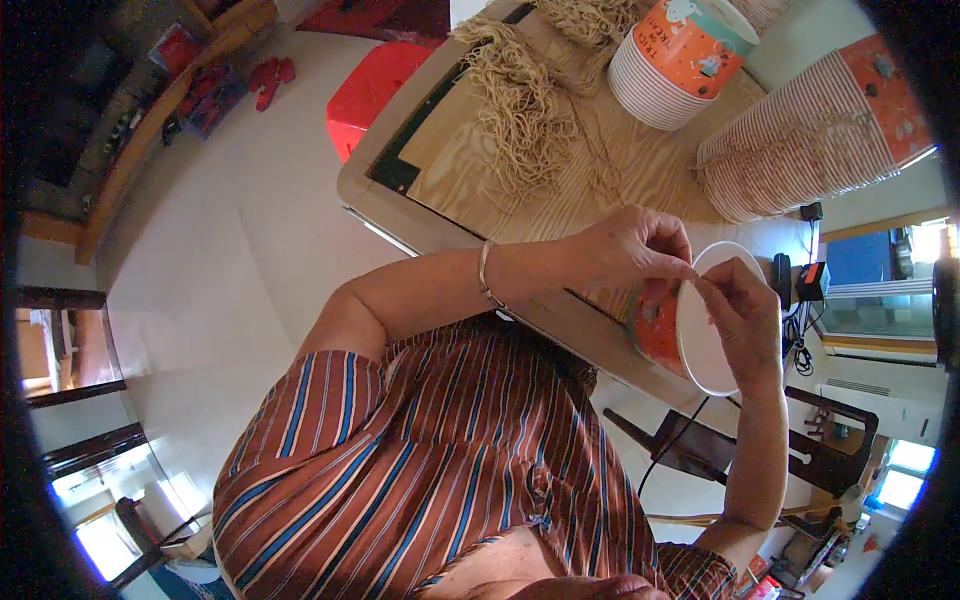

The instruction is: Threading and tying strings to the rims of paper bowls.

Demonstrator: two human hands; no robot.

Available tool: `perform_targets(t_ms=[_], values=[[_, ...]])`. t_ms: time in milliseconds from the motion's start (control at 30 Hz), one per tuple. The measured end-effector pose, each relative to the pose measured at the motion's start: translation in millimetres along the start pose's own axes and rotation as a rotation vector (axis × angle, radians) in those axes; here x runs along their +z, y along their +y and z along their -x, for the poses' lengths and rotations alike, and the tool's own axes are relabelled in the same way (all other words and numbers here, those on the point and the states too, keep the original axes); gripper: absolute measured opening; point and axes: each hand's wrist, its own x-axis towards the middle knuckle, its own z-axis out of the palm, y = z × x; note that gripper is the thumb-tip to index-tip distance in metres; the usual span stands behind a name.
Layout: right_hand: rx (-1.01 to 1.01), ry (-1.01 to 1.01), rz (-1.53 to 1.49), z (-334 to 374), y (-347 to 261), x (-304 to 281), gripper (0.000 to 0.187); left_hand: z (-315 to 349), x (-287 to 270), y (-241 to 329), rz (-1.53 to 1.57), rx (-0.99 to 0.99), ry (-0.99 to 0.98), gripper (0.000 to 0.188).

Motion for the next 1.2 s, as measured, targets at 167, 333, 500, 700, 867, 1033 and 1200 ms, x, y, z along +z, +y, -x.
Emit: perform_targets(t_ms=[167,333,500,700,867,1033,1200], values=[[-0.063,0.032,-0.045,-0.4,1.3,0.9,0.008,-0.2,-3.9,-5.2,-0.080,0.083,-0.027,0.016],[-0.073,0.026,0.018,-2.3,0.8,2.1,0.007,0.0,-11.4,-10.9,-0.118,0.157,-0.110,0.016],[-0.091,0.035,0.028,-0.9,0.0,3.0,0.008,2.5,-13.9,-12.2,-0.079,0.154,-0.147,0.013],[-0.080,0.045,0.055,0.8,2.3,5.4,0.006,6.3,-16.7,-12.4,-0.140,0.100,-0.135,0.013],[-0.111,0.062,0.075,5.1,2.3,9.7,0.005,16.4,-14.6,-11.6,-0.164,0.134,-0.048,0.013],[-0.222,0.099,0.240,10.3,-10.7,14.5,0.003,27.4,-7.3,-24.8,-0.012,0.159,0.045,0.012],[-0.329,0.241,0.295,12.0,-14.8,19.2,0.003,32.4,9.4,-21.0,-0.207,0.162,0.146,0.011]])
